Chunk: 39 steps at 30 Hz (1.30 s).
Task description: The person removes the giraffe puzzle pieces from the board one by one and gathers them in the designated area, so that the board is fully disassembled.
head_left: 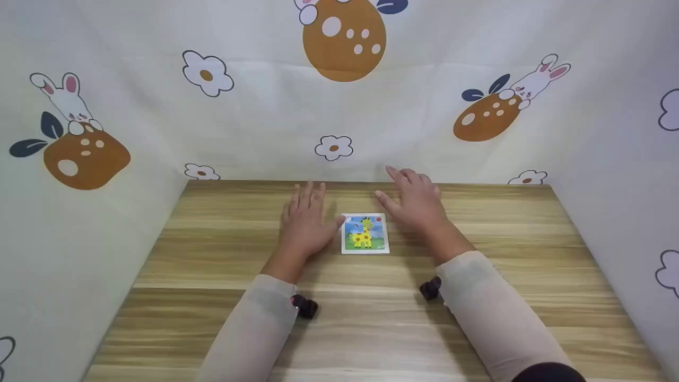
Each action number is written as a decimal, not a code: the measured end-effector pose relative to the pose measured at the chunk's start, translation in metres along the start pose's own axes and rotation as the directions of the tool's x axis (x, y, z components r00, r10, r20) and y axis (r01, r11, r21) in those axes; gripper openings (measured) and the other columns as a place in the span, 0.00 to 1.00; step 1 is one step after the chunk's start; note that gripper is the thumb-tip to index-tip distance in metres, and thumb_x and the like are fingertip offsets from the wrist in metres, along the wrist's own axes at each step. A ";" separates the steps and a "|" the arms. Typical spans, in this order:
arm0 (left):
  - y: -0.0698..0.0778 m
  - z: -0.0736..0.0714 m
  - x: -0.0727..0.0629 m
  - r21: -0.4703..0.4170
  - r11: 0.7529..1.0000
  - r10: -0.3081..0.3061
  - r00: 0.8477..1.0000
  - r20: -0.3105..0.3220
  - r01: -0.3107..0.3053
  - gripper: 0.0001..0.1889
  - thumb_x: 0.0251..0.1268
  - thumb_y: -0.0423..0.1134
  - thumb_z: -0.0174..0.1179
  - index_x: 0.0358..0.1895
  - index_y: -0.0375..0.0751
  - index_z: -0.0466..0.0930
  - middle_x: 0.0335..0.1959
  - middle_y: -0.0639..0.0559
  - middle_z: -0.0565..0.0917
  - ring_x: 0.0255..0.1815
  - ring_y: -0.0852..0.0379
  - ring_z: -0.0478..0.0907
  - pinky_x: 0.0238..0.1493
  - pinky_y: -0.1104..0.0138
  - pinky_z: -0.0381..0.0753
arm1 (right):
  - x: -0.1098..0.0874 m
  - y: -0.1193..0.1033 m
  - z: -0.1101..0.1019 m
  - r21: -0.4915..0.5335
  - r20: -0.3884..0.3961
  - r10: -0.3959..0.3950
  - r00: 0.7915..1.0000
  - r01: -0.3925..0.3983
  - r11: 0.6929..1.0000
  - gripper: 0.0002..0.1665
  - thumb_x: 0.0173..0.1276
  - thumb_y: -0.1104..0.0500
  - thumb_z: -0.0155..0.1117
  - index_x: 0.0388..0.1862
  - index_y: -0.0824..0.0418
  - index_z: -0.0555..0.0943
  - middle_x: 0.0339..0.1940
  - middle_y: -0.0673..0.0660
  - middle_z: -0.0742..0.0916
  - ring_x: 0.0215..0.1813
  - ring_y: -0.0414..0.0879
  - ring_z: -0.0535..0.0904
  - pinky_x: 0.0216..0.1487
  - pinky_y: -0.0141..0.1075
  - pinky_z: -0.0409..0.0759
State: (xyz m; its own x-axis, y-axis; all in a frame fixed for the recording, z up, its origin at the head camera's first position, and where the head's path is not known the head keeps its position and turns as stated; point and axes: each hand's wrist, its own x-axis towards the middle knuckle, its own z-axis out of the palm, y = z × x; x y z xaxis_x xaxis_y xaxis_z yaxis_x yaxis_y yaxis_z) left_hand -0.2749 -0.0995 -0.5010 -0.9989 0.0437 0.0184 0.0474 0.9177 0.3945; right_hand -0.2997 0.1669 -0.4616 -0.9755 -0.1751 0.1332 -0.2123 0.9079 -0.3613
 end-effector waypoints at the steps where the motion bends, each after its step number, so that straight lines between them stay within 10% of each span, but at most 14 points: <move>1: 0.000 0.001 -0.002 -0.018 1.000 0.013 1.000 0.008 -0.013 0.51 0.72 0.73 0.54 0.90 0.60 0.42 0.93 0.50 0.42 0.93 0.42 0.33 0.89 0.35 0.44 | 0.000 -0.003 0.001 0.017 0.011 -0.001 1.000 0.001 1.000 0.48 0.75 0.20 0.49 0.88 0.34 0.57 0.84 0.57 0.71 0.83 0.62 0.64 0.81 0.71 0.60; 10: 0.000 0.006 -0.027 -0.195 0.980 0.060 0.991 0.119 -0.036 0.48 0.73 0.67 0.60 0.89 0.56 0.51 0.91 0.49 0.51 0.92 0.43 0.46 0.88 0.39 0.54 | 0.004 -0.019 0.022 0.178 0.147 -0.050 0.988 0.023 0.984 0.46 0.75 0.20 0.48 0.86 0.35 0.62 0.85 0.53 0.72 0.86 0.59 0.63 0.85 0.65 0.62; 23: 0.006 0.007 -0.040 -0.494 0.869 0.069 0.980 0.187 0.033 0.35 0.73 0.57 0.67 0.79 0.52 0.70 0.83 0.48 0.67 0.86 0.45 0.63 0.86 0.45 0.63 | 0.017 -0.036 0.039 0.381 0.304 -0.109 0.946 -0.016 0.924 0.33 0.80 0.38 0.61 0.76 0.51 0.78 0.64 0.56 0.84 0.66 0.55 0.80 0.72 0.55 0.80; 39: 0.003 0.020 -0.043 -0.271 0.957 0.174 0.953 0.249 -0.103 0.22 0.78 0.48 0.63 0.71 0.55 0.80 0.84 0.56 0.67 0.89 0.47 0.54 0.87 0.39 0.54 | 0.023 -0.035 0.052 0.306 0.453 -0.101 0.886 -0.048 0.951 0.22 0.73 0.59 0.70 0.65 0.54 0.86 0.62 0.54 0.84 0.64 0.51 0.79 0.77 0.49 0.76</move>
State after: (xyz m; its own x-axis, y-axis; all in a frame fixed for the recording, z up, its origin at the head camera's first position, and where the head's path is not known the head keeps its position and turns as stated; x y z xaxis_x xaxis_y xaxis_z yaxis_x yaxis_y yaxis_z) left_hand -0.2318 -0.0908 -0.5185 -0.9433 0.2996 -0.1432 0.1485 0.7664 0.6249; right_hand -0.3173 0.1112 -0.4936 -0.8687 -0.4195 -0.2634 -0.1728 0.7549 -0.6326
